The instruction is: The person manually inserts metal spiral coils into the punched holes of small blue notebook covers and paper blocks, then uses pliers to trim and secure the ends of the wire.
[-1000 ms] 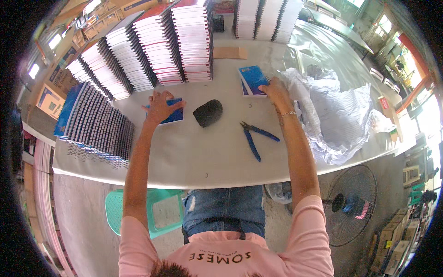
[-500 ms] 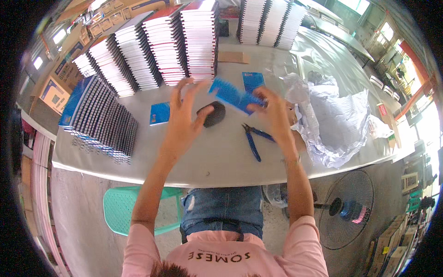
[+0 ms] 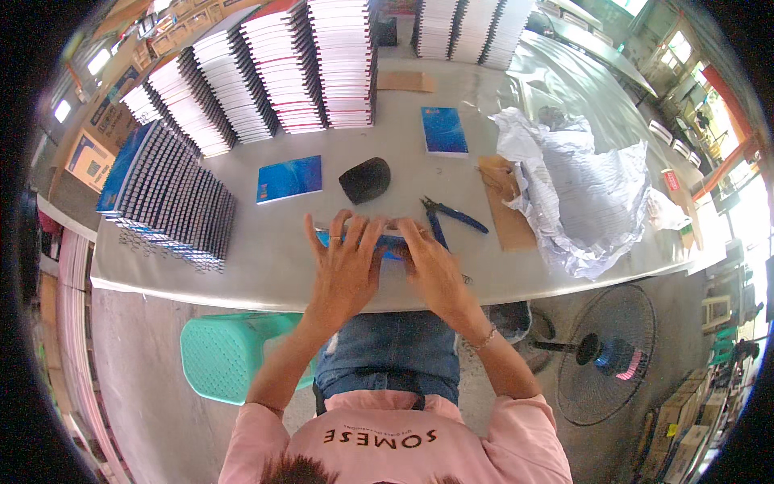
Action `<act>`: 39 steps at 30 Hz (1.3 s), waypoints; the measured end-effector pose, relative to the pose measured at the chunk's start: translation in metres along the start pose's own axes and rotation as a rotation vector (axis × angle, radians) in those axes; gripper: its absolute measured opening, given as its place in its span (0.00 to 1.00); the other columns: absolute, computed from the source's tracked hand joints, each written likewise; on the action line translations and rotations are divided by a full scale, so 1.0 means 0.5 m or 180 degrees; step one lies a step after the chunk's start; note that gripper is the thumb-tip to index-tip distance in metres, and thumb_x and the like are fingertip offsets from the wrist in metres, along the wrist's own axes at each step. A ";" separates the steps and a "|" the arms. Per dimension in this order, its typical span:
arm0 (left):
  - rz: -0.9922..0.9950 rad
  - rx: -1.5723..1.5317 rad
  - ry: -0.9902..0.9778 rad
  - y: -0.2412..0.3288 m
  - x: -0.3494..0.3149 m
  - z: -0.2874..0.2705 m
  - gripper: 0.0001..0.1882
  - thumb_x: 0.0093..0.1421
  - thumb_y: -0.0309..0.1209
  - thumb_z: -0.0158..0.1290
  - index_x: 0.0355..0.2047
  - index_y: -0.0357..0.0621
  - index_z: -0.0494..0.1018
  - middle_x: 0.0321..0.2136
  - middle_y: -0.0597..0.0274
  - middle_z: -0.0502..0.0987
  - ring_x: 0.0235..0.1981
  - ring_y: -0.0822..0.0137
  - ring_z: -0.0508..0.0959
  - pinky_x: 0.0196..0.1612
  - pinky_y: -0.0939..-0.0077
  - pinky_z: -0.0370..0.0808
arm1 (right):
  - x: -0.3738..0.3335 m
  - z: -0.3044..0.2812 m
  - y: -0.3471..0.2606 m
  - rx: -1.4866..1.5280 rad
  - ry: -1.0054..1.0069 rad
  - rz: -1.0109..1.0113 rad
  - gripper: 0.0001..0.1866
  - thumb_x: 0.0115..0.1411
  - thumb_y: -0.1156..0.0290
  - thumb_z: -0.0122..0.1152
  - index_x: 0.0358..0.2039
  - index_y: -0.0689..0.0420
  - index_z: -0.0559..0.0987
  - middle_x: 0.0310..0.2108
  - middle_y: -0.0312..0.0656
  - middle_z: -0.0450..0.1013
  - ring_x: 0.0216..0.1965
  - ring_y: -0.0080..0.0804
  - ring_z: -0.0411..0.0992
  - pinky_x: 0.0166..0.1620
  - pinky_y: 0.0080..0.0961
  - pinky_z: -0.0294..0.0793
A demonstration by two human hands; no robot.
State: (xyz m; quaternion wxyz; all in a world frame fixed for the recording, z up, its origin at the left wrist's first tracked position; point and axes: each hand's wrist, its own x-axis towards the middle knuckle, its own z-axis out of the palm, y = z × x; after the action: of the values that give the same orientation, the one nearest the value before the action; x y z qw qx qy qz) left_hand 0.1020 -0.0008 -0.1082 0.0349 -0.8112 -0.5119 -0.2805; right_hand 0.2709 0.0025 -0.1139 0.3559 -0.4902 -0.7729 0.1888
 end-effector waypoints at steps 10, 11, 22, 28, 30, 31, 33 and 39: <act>-0.0610 -0.0402 0.0387 0.038 0.000 0.030 0.28 0.48 0.48 0.65 0.43 0.46 0.71 0.50 0.58 0.66 0.60 0.50 0.59 0.61 0.27 0.43 | -0.013 -0.097 0.059 -0.0211 -0.0465 -0.0101 0.17 0.67 0.71 0.49 0.54 0.60 0.63 0.43 0.53 0.71 0.50 0.49 0.71 0.54 0.38 0.67; -0.0668 -0.0460 0.0456 0.037 0.002 0.043 0.30 0.46 0.50 0.66 0.43 0.46 0.71 0.50 0.58 0.66 0.60 0.50 0.59 0.61 0.28 0.44 | -0.009 -0.101 0.046 0.0013 -0.0607 0.0233 0.16 0.67 0.71 0.50 0.53 0.60 0.63 0.43 0.52 0.71 0.49 0.49 0.71 0.52 0.38 0.68; -0.0719 -0.0392 0.0765 0.035 0.013 0.061 0.24 0.45 0.49 0.67 0.33 0.49 0.73 0.40 0.62 0.69 0.52 0.53 0.65 0.56 0.38 0.52 | 0.007 -0.089 0.017 0.0497 -0.0514 0.0199 0.12 0.62 0.79 0.55 0.46 0.61 0.68 0.38 0.49 0.74 0.42 0.48 0.75 0.44 0.36 0.72; -0.0754 -0.0406 0.0740 0.034 0.018 0.053 0.21 0.44 0.49 0.67 0.32 0.53 0.74 0.35 0.64 0.69 0.48 0.55 0.67 0.54 0.40 0.53 | 0.009 -0.088 -0.005 0.0448 -0.0267 0.0259 0.09 0.58 0.80 0.57 0.40 0.62 0.72 0.37 0.47 0.73 0.39 0.46 0.74 0.44 0.34 0.71; -0.0762 -0.0397 0.0733 0.034 0.018 0.052 0.21 0.43 0.49 0.67 0.31 0.53 0.75 0.35 0.64 0.69 0.48 0.55 0.67 0.54 0.41 0.53 | 0.007 -0.081 -0.005 0.0401 -0.0091 0.0174 0.09 0.58 0.80 0.57 0.40 0.62 0.73 0.36 0.47 0.72 0.39 0.45 0.73 0.45 0.35 0.70; -0.0776 -0.0378 0.0707 0.034 0.018 0.050 0.21 0.43 0.49 0.67 0.31 0.53 0.75 0.35 0.64 0.69 0.48 0.56 0.67 0.54 0.41 0.53 | 0.006 -0.078 -0.003 0.0379 -0.0005 0.0132 0.09 0.58 0.80 0.57 0.40 0.62 0.73 0.36 0.47 0.72 0.38 0.45 0.73 0.45 0.35 0.70; -0.0775 -0.0390 0.0692 0.034 0.018 0.049 0.20 0.43 0.49 0.67 0.31 0.53 0.75 0.35 0.66 0.69 0.48 0.57 0.67 0.53 0.41 0.53 | 0.003 -0.073 0.000 0.0425 0.0050 0.0068 0.09 0.58 0.80 0.57 0.40 0.62 0.73 0.35 0.47 0.72 0.38 0.45 0.72 0.44 0.36 0.69; -0.0767 -0.0424 0.0653 0.030 0.016 0.047 0.20 0.45 0.49 0.66 0.32 0.54 0.74 0.35 0.69 0.68 0.48 0.60 0.65 0.53 0.42 0.51 | -0.001 -0.072 -0.015 0.0358 -0.0031 0.0300 0.10 0.59 0.80 0.55 0.42 0.61 0.73 0.36 0.48 0.71 0.39 0.49 0.72 0.44 0.37 0.69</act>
State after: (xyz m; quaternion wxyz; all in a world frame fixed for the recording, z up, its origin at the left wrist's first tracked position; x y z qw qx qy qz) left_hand 0.1274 0.0067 -0.1205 -0.0008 -0.7116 -0.5794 -0.3973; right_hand 0.2928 -0.0034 -0.0848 0.3698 -0.5043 -0.7389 0.2509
